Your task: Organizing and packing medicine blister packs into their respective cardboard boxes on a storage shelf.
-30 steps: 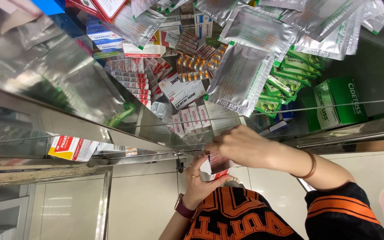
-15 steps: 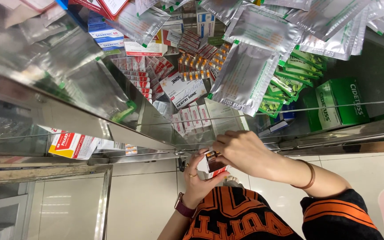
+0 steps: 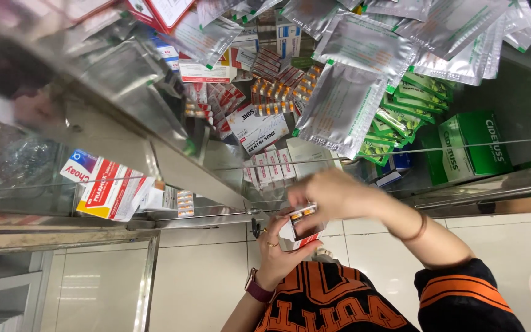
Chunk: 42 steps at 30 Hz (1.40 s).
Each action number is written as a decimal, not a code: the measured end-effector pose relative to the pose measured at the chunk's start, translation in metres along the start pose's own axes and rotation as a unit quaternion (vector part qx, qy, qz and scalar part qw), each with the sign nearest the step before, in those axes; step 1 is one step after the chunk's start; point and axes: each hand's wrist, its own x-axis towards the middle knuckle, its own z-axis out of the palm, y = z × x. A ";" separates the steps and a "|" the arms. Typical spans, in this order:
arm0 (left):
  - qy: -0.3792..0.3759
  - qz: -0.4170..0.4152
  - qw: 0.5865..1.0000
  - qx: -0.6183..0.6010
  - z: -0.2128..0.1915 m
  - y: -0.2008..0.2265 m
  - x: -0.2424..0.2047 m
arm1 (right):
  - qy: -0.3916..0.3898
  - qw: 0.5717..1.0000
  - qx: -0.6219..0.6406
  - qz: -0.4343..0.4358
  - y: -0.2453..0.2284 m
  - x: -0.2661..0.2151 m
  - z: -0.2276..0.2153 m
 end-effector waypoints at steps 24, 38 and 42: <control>-0.004 -0.038 0.998 -0.046 -0.025 0.009 -0.016 | 0.482 0.875 -0.028 0.023 0.137 0.151 -0.023; -0.050 -0.034 0.998 -0.030 0.000 0.004 0.003 | 0.420 0.879 0.217 0.052 0.120 0.031 0.075; -0.051 -0.014 0.998 -0.019 0.001 -0.004 0.004 | 0.397 0.881 0.240 0.097 0.123 0.033 0.079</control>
